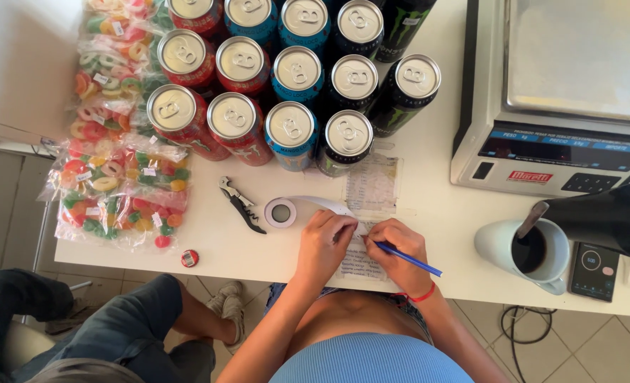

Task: Organizing beverage cans on a checkout counter and writing information on a paper receipt.

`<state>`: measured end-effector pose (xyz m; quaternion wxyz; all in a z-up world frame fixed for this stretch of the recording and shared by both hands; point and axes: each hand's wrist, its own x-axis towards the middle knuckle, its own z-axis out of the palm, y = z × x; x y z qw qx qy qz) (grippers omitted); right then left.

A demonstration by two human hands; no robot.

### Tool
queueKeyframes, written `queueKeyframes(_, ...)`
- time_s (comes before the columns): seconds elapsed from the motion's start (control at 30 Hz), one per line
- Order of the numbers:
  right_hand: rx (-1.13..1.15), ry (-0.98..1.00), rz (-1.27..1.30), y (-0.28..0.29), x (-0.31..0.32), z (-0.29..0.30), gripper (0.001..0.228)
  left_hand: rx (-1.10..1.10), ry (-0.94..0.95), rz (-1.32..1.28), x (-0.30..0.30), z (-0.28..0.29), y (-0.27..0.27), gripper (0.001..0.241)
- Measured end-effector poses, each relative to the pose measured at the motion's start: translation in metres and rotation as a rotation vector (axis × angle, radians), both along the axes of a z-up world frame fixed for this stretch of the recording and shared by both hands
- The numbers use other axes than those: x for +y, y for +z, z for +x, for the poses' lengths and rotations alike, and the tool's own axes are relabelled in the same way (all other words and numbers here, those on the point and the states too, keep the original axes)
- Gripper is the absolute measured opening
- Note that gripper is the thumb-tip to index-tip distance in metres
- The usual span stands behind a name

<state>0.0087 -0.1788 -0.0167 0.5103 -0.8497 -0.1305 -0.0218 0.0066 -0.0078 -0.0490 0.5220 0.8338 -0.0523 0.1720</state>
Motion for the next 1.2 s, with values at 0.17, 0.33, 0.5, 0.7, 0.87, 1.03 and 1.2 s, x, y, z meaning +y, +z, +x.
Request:
queueKeyframes(0.17, -0.009, 0.01, 0.01, 0.0041, 0.001, -0.0006, 0.014, 0.006, -0.007, -0.009, 0.0, -0.0007, -0.0018, 0.013)
queueKeyframes(0.33, -0.019, -0.013, 0.013, 0.0048, 0.0009, 0.0, 0.014, 0.004, -0.011, -0.005, 0.0001, 0.0004, 0.0011, 0.013)
queueKeyframes(0.5, -0.025, -0.021, 0.002, 0.0046, 0.0019, 0.0001, 0.015, 0.015, -0.006, -0.006, -0.0006, -0.0002, -0.0007, 0.013)
queueKeyframes(0.7, -0.023, -0.015, 0.01, 0.004, 0.0016, 0.0007, 0.016, 0.018, -0.011, -0.003, -0.0006, -0.0002, 0.0011, 0.012)
queueKeyframes(0.87, -0.021, -0.02, 0.01, 0.0008, 0.0008, -0.0001, 0.016, 0.019, -0.012, -0.008, -0.0003, -0.0003, 0.0033, 0.012)
queueKeyframes(1.03, -0.032, -0.041, 0.018, -0.0003, -0.0004, -0.0001, 0.016, 0.015, -0.014, -0.007, -0.0002, 0.0005, 0.0038, 0.012)
queueKeyframes(1.2, -0.023, -0.051, 0.003, 0.0005, 0.0014, -0.0004, 0.015, 0.024, -0.009, -0.005, -0.0002, 0.0002, 0.004, 0.01)
